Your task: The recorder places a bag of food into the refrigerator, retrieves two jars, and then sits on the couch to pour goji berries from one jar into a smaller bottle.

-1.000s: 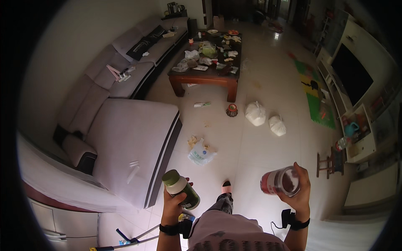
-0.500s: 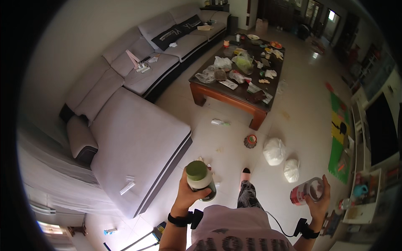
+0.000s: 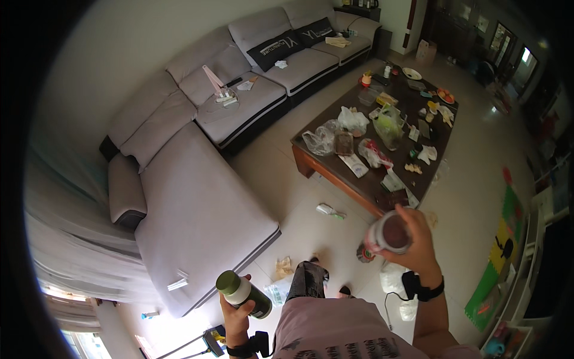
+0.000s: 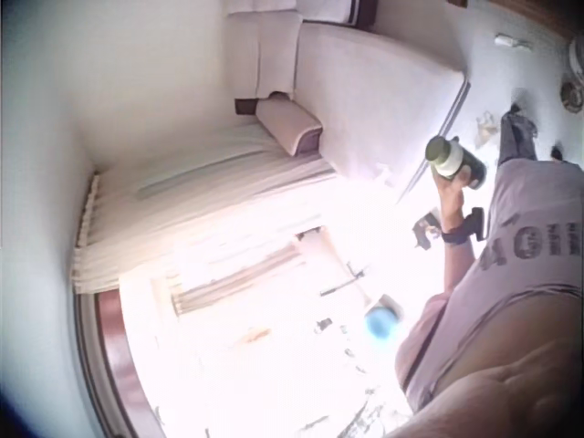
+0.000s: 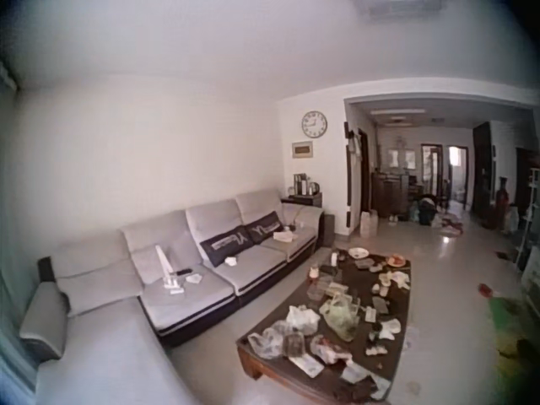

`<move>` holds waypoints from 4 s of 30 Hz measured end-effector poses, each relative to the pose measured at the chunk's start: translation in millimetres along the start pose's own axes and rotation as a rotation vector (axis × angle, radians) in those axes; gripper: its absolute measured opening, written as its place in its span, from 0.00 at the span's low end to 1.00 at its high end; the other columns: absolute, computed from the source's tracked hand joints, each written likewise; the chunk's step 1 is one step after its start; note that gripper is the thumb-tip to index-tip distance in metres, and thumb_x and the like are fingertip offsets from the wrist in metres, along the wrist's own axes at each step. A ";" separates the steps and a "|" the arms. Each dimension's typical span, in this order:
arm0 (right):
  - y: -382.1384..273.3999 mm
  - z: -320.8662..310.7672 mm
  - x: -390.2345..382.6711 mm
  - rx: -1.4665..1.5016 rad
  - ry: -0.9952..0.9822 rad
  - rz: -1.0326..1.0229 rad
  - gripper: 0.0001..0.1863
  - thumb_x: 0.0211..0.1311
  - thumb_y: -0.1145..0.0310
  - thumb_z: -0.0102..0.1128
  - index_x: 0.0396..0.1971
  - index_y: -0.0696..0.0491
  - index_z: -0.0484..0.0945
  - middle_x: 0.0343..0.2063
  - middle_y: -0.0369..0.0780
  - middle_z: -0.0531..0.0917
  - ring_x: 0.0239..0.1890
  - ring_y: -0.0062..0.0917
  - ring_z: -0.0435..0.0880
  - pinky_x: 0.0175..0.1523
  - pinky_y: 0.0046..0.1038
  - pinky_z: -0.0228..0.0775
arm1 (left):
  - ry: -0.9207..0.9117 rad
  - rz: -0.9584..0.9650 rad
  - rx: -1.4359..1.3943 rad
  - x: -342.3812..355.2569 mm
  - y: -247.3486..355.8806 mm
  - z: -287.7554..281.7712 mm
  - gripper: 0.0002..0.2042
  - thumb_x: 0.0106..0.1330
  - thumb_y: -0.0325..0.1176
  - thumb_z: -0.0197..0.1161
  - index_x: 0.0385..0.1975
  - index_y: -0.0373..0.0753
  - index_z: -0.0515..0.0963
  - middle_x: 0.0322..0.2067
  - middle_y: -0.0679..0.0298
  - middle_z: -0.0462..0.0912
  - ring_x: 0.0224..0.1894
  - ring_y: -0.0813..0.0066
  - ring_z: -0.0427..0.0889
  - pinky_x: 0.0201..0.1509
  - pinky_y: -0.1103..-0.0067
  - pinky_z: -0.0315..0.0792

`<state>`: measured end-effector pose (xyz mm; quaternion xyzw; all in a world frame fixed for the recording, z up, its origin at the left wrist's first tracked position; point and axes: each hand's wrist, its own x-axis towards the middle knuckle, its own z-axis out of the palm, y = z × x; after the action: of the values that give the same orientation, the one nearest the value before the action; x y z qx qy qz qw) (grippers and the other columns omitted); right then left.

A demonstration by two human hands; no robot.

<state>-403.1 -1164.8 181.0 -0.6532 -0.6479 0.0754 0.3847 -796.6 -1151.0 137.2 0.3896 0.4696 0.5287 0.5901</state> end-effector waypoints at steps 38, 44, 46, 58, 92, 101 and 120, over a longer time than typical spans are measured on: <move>121.8 358.9 711.6 0.946 0.062 0.480 0.41 0.45 0.70 0.69 0.61 0.58 0.59 0.51 0.40 0.73 0.53 0.24 0.73 0.58 0.27 0.64 | -0.094 0.034 0.199 764.0 131.2 80.3 0.34 0.34 0.36 0.76 0.46 0.34 0.70 0.45 0.54 0.77 0.58 0.57 0.69 0.61 0.64 0.61; 159.5 369.4 775.3 0.715 0.214 0.473 0.42 0.43 0.69 0.71 0.61 0.58 0.60 0.50 0.41 0.73 0.51 0.24 0.74 0.57 0.27 0.64 | -0.255 -0.023 0.215 893.0 132.5 97.1 0.36 0.35 0.33 0.75 0.49 0.34 0.66 0.46 0.54 0.77 0.58 0.58 0.69 0.62 0.65 0.60; 167.6 367.8 799.0 0.689 0.272 0.513 0.42 0.43 0.68 0.70 0.60 0.58 0.60 0.50 0.41 0.74 0.51 0.24 0.74 0.57 0.27 0.64 | -0.337 -0.020 0.226 943.3 129.9 105.4 0.37 0.35 0.33 0.75 0.50 0.34 0.65 0.47 0.54 0.76 0.57 0.59 0.70 0.62 0.66 0.60; 215.2 355.2 866.0 0.397 0.662 0.802 0.42 0.41 0.73 0.67 0.62 0.56 0.59 0.48 0.41 0.74 0.50 0.24 0.74 0.57 0.27 0.65 | -0.921 -0.199 0.113 1192.6 114.9 277.0 0.37 0.38 0.32 0.76 0.52 0.34 0.65 0.50 0.51 0.74 0.55 0.64 0.72 0.58 0.71 0.66; 450.8 356.3 1040.1 -0.389 2.511 1.678 0.42 0.43 0.65 0.70 0.60 0.59 0.61 0.48 0.41 0.74 0.50 0.26 0.73 0.57 0.27 0.63 | -2.985 -0.755 0.871 1221.5 -128.1 1044.4 0.36 0.38 0.32 0.73 0.51 0.33 0.65 0.48 0.53 0.76 0.54 0.64 0.73 0.59 0.70 0.65; 439.7 524.7 1257.9 -0.433 3.168 2.490 0.38 0.49 0.68 0.68 0.60 0.59 0.60 0.49 0.44 0.74 0.48 0.25 0.75 0.54 0.25 0.67 | -3.326 -0.889 1.433 1232.0 -197.1 999.5 0.38 0.37 0.37 0.75 0.51 0.34 0.64 0.47 0.52 0.76 0.53 0.66 0.73 0.58 0.71 0.65; 532.2 775.9 1359.0 0.168 3.631 2.146 0.41 0.47 0.59 0.66 0.61 0.58 0.58 0.55 0.46 0.69 0.55 0.31 0.71 0.59 0.30 0.62 | -3.567 -1.292 1.557 1341.3 -345.3 819.4 0.36 0.37 0.30 0.75 0.50 0.36 0.66 0.42 0.64 0.75 0.45 0.75 0.74 0.53 0.78 0.66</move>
<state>-244.0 450.3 -132.5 -0.0108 -0.9043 0.3308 -0.2697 84.0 159.4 -174.5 -0.2957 0.3850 0.8677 -0.1068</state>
